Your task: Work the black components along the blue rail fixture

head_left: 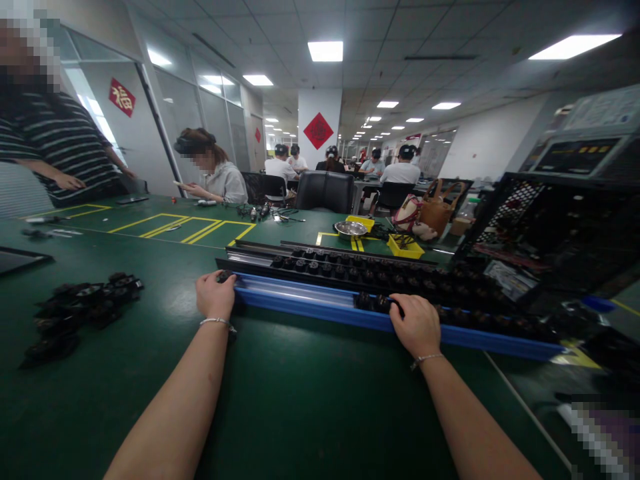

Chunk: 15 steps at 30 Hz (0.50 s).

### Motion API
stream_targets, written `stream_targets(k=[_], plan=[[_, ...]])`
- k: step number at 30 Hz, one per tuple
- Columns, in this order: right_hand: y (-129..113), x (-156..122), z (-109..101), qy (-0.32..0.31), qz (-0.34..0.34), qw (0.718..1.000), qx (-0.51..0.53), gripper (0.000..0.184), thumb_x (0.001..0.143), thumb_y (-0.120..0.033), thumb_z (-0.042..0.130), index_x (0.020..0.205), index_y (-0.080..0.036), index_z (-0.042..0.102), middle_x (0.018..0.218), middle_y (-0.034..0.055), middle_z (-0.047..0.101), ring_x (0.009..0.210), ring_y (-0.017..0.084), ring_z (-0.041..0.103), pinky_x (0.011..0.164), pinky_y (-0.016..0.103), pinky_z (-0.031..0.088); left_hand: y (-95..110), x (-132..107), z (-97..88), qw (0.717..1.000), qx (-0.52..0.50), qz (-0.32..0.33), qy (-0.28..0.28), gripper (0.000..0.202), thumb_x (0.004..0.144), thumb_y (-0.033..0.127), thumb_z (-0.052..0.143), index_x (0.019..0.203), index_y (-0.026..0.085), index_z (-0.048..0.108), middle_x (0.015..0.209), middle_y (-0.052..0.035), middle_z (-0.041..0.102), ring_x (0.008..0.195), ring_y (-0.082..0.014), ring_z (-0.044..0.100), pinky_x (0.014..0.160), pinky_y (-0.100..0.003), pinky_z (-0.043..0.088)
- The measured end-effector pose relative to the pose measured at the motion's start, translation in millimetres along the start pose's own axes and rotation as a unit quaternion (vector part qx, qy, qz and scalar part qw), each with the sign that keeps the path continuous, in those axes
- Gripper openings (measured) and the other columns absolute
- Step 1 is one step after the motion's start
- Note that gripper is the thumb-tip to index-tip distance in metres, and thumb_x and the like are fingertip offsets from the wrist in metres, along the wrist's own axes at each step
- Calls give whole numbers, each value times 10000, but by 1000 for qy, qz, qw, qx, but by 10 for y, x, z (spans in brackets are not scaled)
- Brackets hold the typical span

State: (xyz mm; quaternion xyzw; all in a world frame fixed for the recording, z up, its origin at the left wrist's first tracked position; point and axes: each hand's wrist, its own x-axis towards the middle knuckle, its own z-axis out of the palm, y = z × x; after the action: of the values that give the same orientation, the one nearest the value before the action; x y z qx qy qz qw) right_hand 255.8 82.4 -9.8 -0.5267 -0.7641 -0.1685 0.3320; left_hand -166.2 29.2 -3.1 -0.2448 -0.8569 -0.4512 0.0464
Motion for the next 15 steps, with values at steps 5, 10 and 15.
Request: stream_targets(k=[5,10,15], plan=[[1,2,-7,-5,-1,1000,-7,249,829,-270,445,951,-203,652,952,44,683,933,204,551,855,347,373,-11,12,-6,1000,3,3,1,401,727,453,606,1064,240,657,1172,-74,525,961,-250,566,882,-384,450],[23,2,13,1,-8,1000,4,249,822,-268,448,949,-204,652,945,48,683,925,203,553,858,350,373,-14,26,-11,1000,9,3,-1,388,726,444,609,1049,236,659,1167,-75,539,961,-249,567,878,-382,448],[32,-2,27,7,-8,1000,6,255,827,-276,436,944,-206,651,948,48,683,922,207,554,857,354,370,-7,50,-33,1000,18,1,-2,390,732,439,608,1060,233,658,1172,-83,552,977,-256,565,883,-386,442]])
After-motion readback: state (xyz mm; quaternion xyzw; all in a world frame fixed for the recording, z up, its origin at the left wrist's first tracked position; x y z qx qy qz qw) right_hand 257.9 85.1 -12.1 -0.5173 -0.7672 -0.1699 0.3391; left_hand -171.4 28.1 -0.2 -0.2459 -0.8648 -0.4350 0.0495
